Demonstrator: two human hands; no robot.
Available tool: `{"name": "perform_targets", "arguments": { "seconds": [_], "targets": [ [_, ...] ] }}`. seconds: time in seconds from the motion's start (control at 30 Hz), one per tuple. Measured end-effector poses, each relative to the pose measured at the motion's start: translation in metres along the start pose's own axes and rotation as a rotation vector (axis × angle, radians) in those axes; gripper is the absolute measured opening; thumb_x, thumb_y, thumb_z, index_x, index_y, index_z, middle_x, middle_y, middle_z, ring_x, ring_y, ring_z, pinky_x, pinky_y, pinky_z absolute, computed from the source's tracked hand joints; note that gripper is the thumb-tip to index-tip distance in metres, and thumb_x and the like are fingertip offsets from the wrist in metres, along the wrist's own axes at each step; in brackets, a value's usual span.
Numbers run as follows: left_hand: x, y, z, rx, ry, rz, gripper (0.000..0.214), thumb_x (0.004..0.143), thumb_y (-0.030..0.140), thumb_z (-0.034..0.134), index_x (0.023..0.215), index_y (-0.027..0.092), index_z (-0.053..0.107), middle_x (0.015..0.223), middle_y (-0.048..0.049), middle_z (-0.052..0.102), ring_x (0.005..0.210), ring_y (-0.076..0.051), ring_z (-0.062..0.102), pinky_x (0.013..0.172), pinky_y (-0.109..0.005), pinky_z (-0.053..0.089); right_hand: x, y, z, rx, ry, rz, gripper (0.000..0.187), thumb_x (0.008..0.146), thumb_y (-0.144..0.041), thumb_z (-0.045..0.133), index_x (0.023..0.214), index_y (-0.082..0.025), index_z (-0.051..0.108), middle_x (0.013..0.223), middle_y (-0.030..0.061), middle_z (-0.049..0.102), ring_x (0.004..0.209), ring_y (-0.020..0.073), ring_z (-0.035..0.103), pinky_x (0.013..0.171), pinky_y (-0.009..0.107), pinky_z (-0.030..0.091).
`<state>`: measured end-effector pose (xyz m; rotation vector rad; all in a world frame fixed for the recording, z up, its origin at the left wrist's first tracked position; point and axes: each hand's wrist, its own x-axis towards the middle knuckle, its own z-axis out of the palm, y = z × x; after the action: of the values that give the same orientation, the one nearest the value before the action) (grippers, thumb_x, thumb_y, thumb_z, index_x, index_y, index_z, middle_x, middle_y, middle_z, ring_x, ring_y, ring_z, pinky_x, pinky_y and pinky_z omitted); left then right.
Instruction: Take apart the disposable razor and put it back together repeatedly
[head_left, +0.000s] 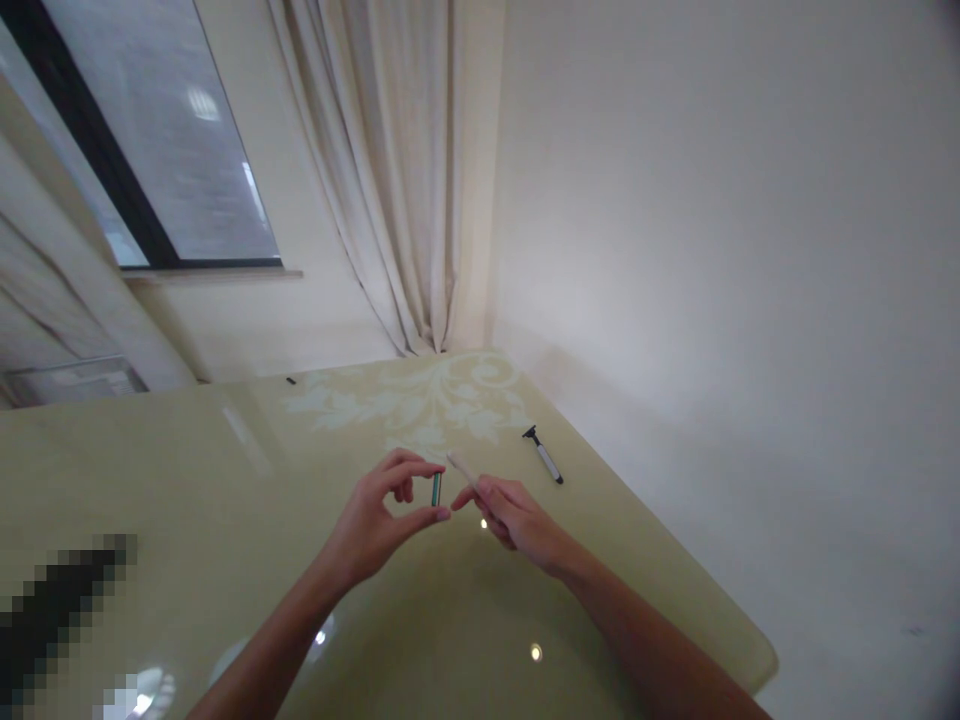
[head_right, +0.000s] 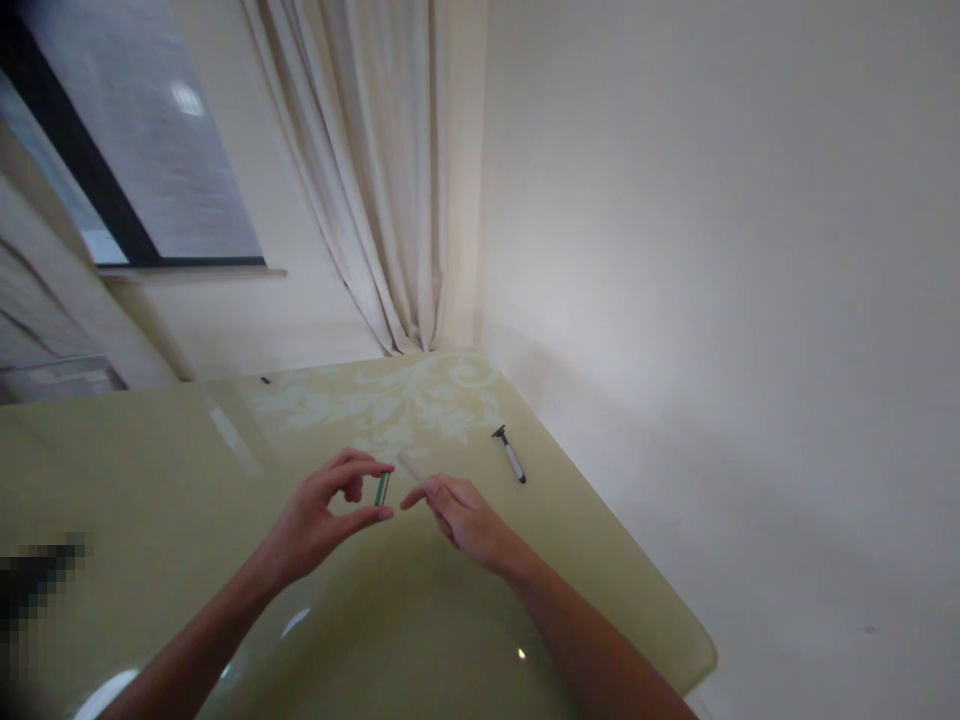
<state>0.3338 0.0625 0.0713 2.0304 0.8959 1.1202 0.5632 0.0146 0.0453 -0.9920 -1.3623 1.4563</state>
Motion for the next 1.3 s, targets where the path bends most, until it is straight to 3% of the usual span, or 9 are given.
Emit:
{"name": "perform_targets", "arguments": {
  "seconds": [0.13, 0.3, 0.47, 0.63, 0.77, 0.97, 1.07, 1.2, 1.3],
  "targets": [
    [0.002, 0.001, -0.012, 0.025, -0.043, 0.002, 0.037, 0.076, 0.047, 0.088, 0.106, 0.026, 0.08, 0.088, -0.0014, 0.07, 0.07, -0.015, 0.057, 0.066, -0.028, 0.049, -0.003, -0.003, 0.0, -0.096, -0.031, -0.06, 0.056, 0.1, -0.065, 0.055, 0.112, -0.015, 0.076, 0.059, -0.0086, 0.035, 0.045, 0.0083, 0.027, 0.042, 0.022, 0.022],
    [0.002, 0.004, -0.011, -0.037, -0.114, -0.047, 0.033, 0.077, 0.044, 0.087, 0.105, 0.026, 0.081, 0.085, -0.001, 0.069, 0.07, -0.015, 0.058, 0.067, -0.028, 0.049, -0.004, -0.004, 0.0, -0.246, -0.047, -0.125, 0.051, 0.103, -0.06, 0.056, 0.116, -0.016, 0.078, 0.061, -0.0068, 0.037, 0.052, 0.0097, 0.031, 0.048, 0.023, 0.023],
    [0.001, 0.001, -0.006, -0.201, -0.115, -0.129, 0.041, 0.079, 0.045, 0.086, 0.114, 0.025, 0.08, 0.075, 0.0013, 0.061, 0.067, -0.014, 0.054, 0.065, -0.028, 0.046, -0.006, -0.002, -0.003, -0.159, -0.154, -0.104, 0.051, 0.102, -0.059, 0.056, 0.116, -0.015, 0.078, 0.06, -0.0074, 0.034, 0.05, 0.0088, 0.027, 0.048, 0.024, 0.021],
    [0.002, 0.001, -0.001, -0.347, -0.08, -0.134, 0.042, 0.074, 0.043, 0.09, 0.112, 0.025, 0.083, 0.076, 0.0012, 0.059, 0.067, -0.013, 0.05, 0.062, -0.026, 0.043, -0.003, 0.002, -0.002, -0.082, -0.072, -0.123, 0.055, 0.101, -0.061, 0.057, 0.121, -0.013, 0.075, 0.056, -0.0095, 0.032, 0.045, 0.0081, 0.025, 0.043, 0.022, 0.021],
    [0.001, 0.001, 0.001, -0.431, -0.057, -0.174, 0.043, 0.071, 0.045, 0.091, 0.11, 0.027, 0.084, 0.084, -0.0008, 0.063, 0.068, -0.013, 0.049, 0.062, -0.026, 0.044, -0.001, 0.006, 0.001, -0.064, -0.007, -0.154, 0.052, 0.1, -0.06, 0.059, 0.127, -0.016, 0.07, 0.056, -0.0088, 0.04, 0.045, 0.0087, 0.031, 0.044, 0.021, 0.025],
    [-0.001, -0.001, 0.005, -0.498, -0.039, -0.237, 0.041, 0.07, 0.039, 0.093, 0.108, 0.027, 0.083, 0.085, -0.0003, 0.063, 0.071, -0.013, 0.049, 0.065, -0.025, 0.044, -0.005, 0.008, 0.005, -0.183, 0.042, -0.253, 0.045, 0.104, -0.052, 0.058, 0.129, -0.018, 0.073, 0.065, -0.004, 0.047, 0.055, 0.0105, 0.039, 0.051, 0.023, 0.031],
    [-0.003, -0.002, 0.006, -0.527, -0.031, -0.277, 0.042, 0.07, 0.036, 0.093, 0.109, 0.026, 0.083, 0.09, -0.0016, 0.067, 0.076, -0.014, 0.055, 0.069, -0.026, 0.046, -0.006, 0.005, 0.005, -0.274, 0.008, -0.299, 0.044, 0.106, -0.049, 0.055, 0.132, -0.018, 0.074, 0.064, -0.0045, 0.046, 0.055, 0.0102, 0.04, 0.055, 0.024, 0.034],
    [-0.003, 0.001, 0.007, -0.624, -0.059, -0.344, 0.041, 0.068, 0.031, 0.094, 0.107, 0.024, 0.083, 0.098, -0.0055, 0.077, 0.088, -0.02, 0.067, 0.08, -0.031, 0.053, -0.004, 0.005, 0.004, -0.355, 0.13, -0.392, 0.044, 0.108, -0.043, 0.053, 0.139, -0.018, 0.07, 0.065, -0.0031, 0.052, 0.058, 0.0109, 0.046, 0.06, 0.025, 0.039],
    [-0.003, 0.002, 0.008, -0.671, -0.051, -0.359, 0.041, 0.07, 0.029, 0.093, 0.109, 0.024, 0.083, 0.109, -0.0092, 0.082, 0.102, -0.026, 0.072, 0.092, -0.038, 0.056, -0.005, 0.009, 0.005, -0.343, 0.071, -0.428, 0.042, 0.107, -0.041, 0.054, 0.139, -0.018, 0.071, 0.066, -0.0033, 0.051, 0.056, 0.0099, 0.044, 0.058, 0.024, 0.038]
  ]
}}
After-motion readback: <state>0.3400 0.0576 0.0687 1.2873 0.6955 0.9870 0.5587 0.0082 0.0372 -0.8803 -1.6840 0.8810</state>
